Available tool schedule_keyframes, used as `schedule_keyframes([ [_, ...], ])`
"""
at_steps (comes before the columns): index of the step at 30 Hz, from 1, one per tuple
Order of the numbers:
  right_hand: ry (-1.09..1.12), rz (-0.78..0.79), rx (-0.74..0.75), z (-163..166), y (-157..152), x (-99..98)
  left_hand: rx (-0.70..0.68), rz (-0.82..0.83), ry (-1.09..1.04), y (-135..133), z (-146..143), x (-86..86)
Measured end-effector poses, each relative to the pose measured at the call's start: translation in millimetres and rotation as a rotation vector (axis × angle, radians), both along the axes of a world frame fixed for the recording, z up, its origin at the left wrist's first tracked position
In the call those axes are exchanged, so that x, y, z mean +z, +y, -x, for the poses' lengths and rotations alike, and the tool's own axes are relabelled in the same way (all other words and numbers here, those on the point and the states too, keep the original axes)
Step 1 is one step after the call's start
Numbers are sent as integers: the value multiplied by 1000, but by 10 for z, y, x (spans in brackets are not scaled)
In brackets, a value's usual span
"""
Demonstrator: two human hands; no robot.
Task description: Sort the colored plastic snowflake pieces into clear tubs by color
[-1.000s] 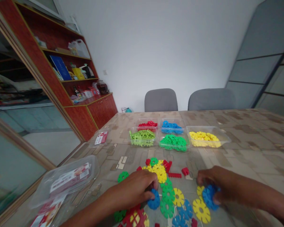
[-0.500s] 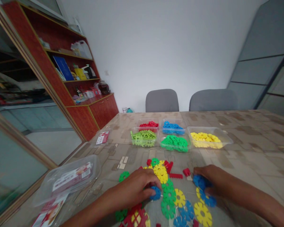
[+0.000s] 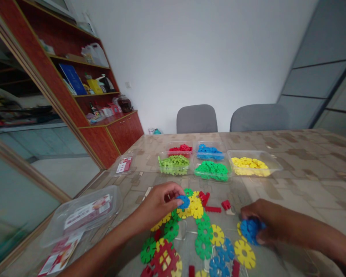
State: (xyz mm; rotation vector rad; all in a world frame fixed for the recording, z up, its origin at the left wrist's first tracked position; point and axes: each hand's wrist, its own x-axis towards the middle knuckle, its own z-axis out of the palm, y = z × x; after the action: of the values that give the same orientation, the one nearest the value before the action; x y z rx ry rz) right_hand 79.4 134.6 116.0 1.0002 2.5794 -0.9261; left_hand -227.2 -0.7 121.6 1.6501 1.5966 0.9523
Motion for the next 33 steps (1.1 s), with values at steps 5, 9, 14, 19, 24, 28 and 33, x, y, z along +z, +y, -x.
schedule_keyframes([
  [5,20,-64,-16,97,-60,-81,59,6,-141,23,57,21],
  [9,32,-77,6,107,-60,-116,57,9,-180,29,86,9],
  [14,120,-25,-35,69,-22,-69,86,-17,-208,48,119,32],
  [19,213,97,-46,-2,65,-86,83,36,-239,55,106,6],
  [24,296,129,-62,20,130,-85,62,24,-196,94,37,-43],
  [28,395,74,-113,168,238,0,36,-34,-190,279,-56,37],
  [33,513,-52,-225,449,693,117,61,-70,-199,974,-151,224],
])
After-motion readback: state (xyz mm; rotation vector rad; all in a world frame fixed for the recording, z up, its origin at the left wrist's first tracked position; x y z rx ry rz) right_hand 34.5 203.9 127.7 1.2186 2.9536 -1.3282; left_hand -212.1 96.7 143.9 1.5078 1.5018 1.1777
